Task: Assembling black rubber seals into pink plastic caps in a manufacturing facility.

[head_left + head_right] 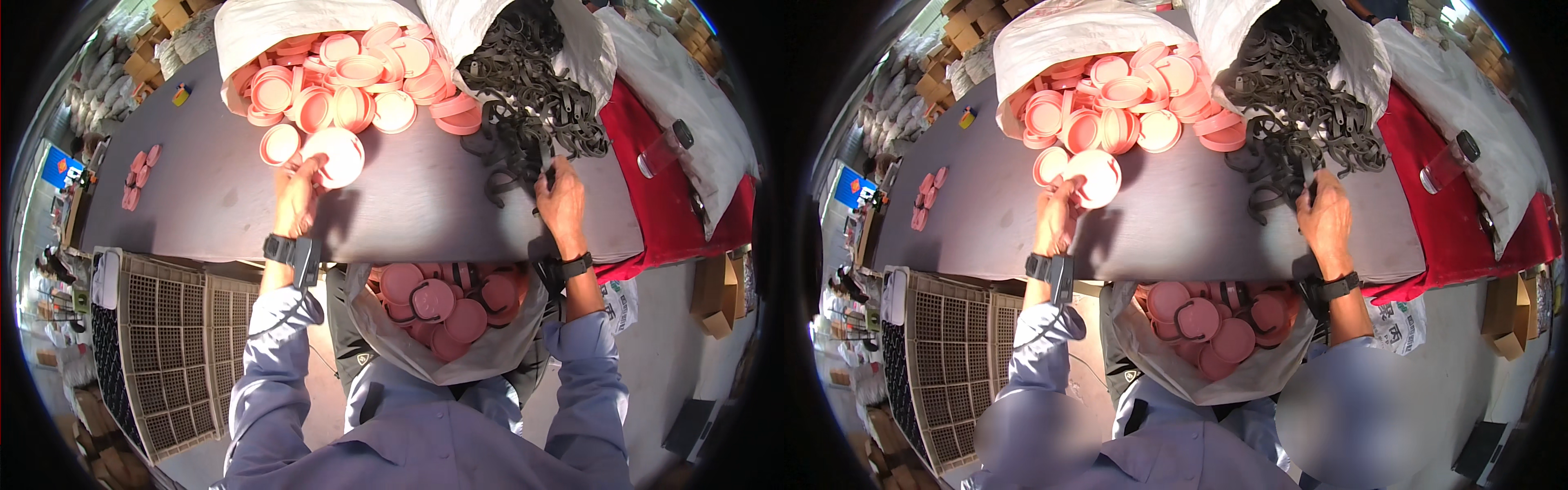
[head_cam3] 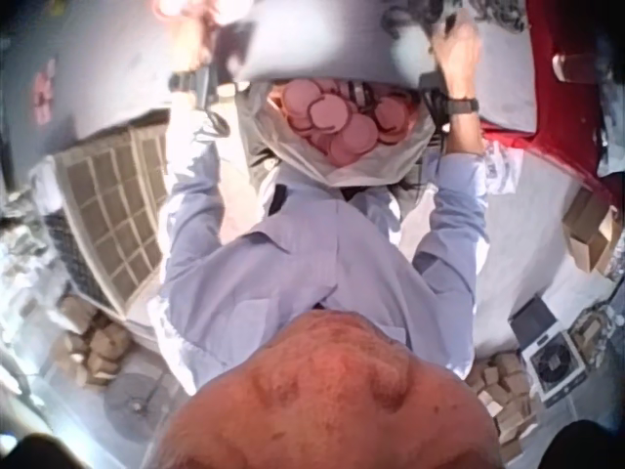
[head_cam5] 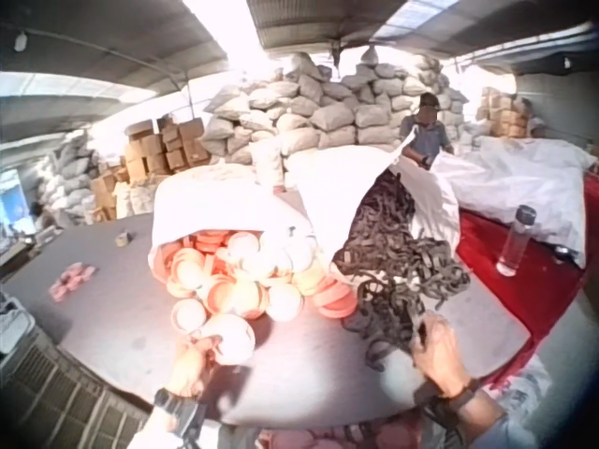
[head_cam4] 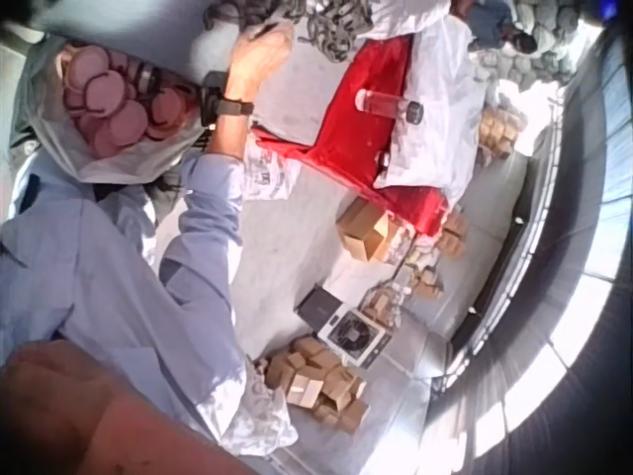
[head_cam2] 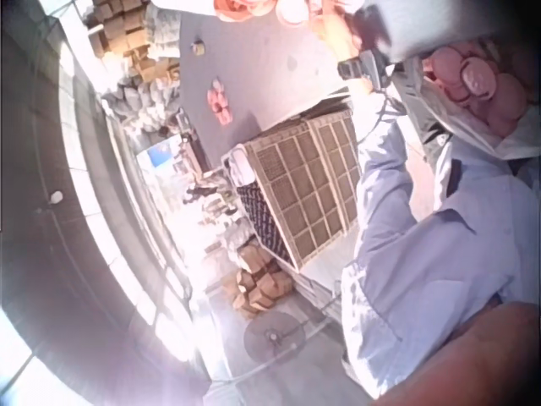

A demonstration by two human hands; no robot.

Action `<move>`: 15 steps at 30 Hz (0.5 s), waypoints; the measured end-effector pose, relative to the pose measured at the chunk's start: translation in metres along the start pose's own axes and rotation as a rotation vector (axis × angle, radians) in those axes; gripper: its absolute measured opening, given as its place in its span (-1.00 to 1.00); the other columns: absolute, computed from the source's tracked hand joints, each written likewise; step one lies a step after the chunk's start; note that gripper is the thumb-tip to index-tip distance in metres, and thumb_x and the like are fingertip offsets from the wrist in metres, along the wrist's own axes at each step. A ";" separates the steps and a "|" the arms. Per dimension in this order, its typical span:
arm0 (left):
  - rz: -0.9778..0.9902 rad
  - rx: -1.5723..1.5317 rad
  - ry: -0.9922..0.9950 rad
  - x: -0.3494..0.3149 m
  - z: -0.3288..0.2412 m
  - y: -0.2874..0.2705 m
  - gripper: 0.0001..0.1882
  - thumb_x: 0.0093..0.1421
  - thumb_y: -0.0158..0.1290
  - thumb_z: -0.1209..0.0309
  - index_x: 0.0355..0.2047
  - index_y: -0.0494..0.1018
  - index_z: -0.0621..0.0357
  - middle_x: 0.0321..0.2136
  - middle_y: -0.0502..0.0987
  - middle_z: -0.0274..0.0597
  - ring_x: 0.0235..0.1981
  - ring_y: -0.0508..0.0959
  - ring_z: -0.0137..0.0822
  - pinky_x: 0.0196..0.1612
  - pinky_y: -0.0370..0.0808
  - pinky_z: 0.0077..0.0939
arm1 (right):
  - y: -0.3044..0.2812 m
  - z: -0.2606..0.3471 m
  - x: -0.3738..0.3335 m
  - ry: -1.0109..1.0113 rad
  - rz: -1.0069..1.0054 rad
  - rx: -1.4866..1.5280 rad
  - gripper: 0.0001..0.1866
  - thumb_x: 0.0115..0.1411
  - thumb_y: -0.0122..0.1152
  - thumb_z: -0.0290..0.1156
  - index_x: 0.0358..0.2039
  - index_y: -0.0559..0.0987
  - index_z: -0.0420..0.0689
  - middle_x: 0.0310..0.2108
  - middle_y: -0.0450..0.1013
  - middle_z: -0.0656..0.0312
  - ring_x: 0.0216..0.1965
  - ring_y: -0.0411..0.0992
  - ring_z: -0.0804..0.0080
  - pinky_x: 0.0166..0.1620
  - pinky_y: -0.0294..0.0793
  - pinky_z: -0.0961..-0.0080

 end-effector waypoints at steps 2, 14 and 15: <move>0.050 -0.137 -0.055 -0.028 0.008 0.015 -0.74 0.29 0.21 0.48 -0.04 0.53 0.31 -0.22 0.70 -0.13 -0.32 0.72 -0.35 -0.33 0.69 -0.45 | -0.007 0.000 0.005 0.118 0.001 -0.004 -0.72 0.18 0.29 -0.54 -0.09 0.52 -0.30 -0.26 0.56 -0.18 -0.22 0.52 -0.30 -0.17 0.51 -0.04; 0.631 0.342 -0.063 -0.146 0.028 0.116 -0.25 0.04 0.34 0.65 0.22 0.25 0.22 -0.08 0.50 -0.12 -0.07 0.54 -0.40 0.03 0.55 -0.49 | 0.012 0.187 -0.082 -0.250 0.324 0.568 -0.72 0.35 0.07 -0.54 0.04 0.56 -0.27 -0.28 0.60 -0.13 -0.24 0.60 -0.07 -0.17 0.57 0.15; 0.613 0.296 -0.086 -0.148 0.024 0.115 -0.26 0.05 0.35 0.66 0.21 0.25 0.22 -0.10 0.51 -0.14 -0.08 0.55 -0.41 0.03 0.56 -0.50 | 0.018 0.186 -0.088 -0.247 0.337 0.490 -0.71 0.32 0.07 -0.57 0.03 0.56 -0.30 -0.25 0.59 -0.17 -0.22 0.57 -0.18 -0.15 0.57 0.09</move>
Point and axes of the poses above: each hand's wrist, its own x-axis towards the middle knuckle, its own y-axis out of the palm, z = x × y, the point moved 8 cm from there along x, towards the middle knuckle
